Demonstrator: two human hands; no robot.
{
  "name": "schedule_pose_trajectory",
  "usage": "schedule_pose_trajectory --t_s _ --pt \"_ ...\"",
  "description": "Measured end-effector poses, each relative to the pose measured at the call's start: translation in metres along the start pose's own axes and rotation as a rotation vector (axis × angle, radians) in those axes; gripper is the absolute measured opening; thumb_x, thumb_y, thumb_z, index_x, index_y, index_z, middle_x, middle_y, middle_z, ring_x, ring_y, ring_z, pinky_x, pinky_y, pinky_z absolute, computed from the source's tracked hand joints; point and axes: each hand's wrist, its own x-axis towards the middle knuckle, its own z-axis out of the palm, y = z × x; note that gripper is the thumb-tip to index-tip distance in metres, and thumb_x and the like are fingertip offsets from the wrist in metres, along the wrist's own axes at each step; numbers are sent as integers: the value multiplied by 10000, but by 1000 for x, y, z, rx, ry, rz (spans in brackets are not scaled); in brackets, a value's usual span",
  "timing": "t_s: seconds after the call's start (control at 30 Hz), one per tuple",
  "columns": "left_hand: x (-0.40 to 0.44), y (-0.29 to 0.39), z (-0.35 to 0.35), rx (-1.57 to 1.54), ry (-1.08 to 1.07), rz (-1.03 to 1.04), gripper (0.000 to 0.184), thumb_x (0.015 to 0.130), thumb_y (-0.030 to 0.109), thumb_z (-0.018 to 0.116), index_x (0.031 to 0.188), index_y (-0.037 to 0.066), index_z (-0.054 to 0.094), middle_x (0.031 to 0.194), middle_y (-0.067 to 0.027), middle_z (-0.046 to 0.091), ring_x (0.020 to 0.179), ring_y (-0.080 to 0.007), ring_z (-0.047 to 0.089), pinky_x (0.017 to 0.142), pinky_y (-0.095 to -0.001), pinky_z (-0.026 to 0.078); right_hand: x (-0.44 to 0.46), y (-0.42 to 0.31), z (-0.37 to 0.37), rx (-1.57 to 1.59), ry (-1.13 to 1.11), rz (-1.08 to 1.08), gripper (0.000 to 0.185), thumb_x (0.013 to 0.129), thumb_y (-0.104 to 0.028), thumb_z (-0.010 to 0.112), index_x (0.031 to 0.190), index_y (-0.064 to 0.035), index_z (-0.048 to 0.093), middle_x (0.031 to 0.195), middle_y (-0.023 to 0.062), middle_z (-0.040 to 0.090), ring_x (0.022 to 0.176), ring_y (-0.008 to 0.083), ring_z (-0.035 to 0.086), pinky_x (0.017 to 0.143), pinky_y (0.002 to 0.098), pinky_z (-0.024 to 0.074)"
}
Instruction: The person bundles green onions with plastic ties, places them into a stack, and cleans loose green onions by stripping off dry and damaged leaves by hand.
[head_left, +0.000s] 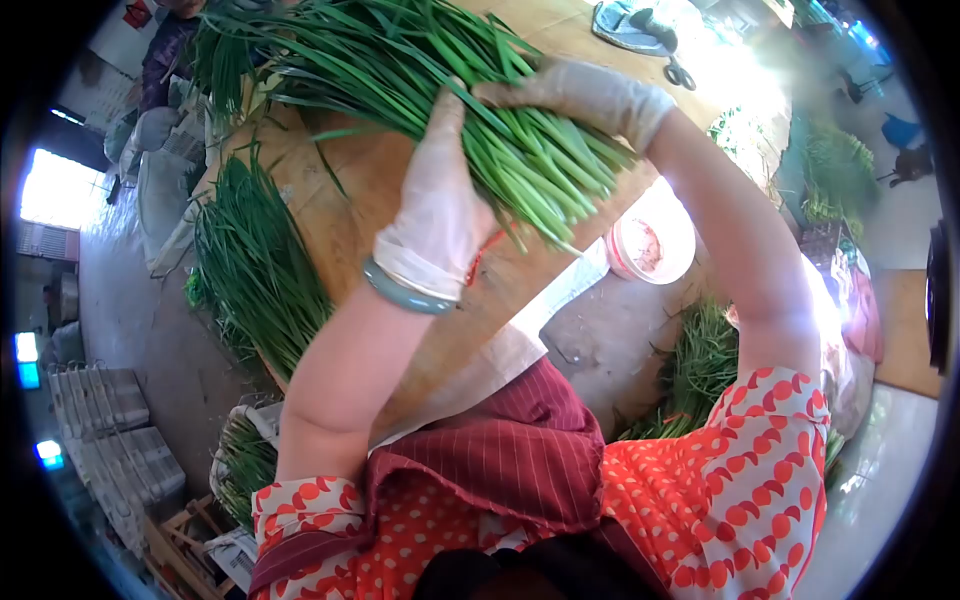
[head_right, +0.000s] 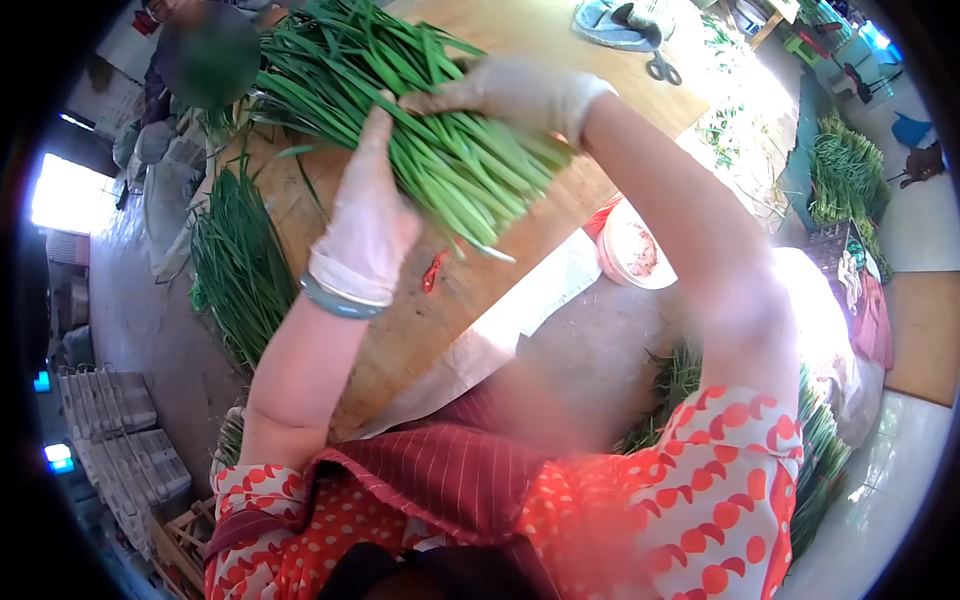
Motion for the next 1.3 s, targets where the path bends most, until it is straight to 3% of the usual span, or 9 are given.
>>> schedule_pose_trajectory --t_s 0.1,0.2,0.37,0.6,0.8,1.0,1.13,1.2,1.3 --pt "5 -44 -17 -33 10 -93 390 908 358 491 1191 90 488 1167 -82 542 1035 -240 533 901 -414 451 -12 41 -8 -259 59 -223 591 752 -450 684 1138 -26 539 950 87 642 817 125 616 744 255 507" --pt "14 -73 -33 -1 176 -202 418 899 352 508 1212 77 477 1206 -86 526 1053 -252 518 925 -410 429 -31 70 -4 -416 180 127 718 744 -491 674 1216 8 465 1005 115 622 927 150 574 845 274 450" --pt "24 -60 -45 -97 81 -281 450 890 365 521 1221 66 468 1229 -105 506 1079 -274 493 969 -438 387 -26 96 -12 -317 190 30 800 755 -531 641 1275 22 389 1052 150 600 965 181 562 848 290 437" --pt "19 -56 -53 -56 -8 -261 486 899 401 490 1252 71 440 1231 -102 509 1071 -256 519 934 -410 433 -70 73 19 -981 734 -331 555 769 -525 587 1028 -34 593 912 223 605 892 362 576 779 408 446" --pt "26 -59 -66 -98 -182 -359 571 904 491 405 1284 65 405 1272 -115 474 1117 -270 490 940 -419 430 -104 58 83 -1551 431 -28 344 758 -408 623 760 -64 617 747 108 619 718 283 605 665 366 469" --pt "13 -58 -60 -61 -168 -240 636 878 553 390 1278 59 411 1274 -115 467 1133 -277 475 960 -428 417 -94 17 65 -1326 659 -127 235 764 -306 622 750 -72 622 663 121 607 658 265 617 606 370 488" --pt "9 -58 -59 -99 -104 -218 663 852 559 433 1293 67 395 1297 -123 442 1170 -297 431 996 -458 359 -59 -39 10 -1094 814 -665 283 819 -258 516 768 0 621 658 168 606 557 337 583 531 389 479" --pt "14 -61 -65 -92 -101 -223 619 852 513 482 1269 60 418 1262 -115 472 1132 -284 462 975 -444 390 -77 -79 26 -699 769 -396 293 788 -154 595 1045 -16 616 958 170 644 877 275 614 792 314 473" --pt "18 -63 -70 -67 -61 -240 548 849 429 557 1235 55 448 1222 -107 504 1089 -265 496 950 -426 425 -48 -87 -12 -549 796 -579 292 795 -162 606 1015 30 603 881 163 648 860 247 618 771 306 474"
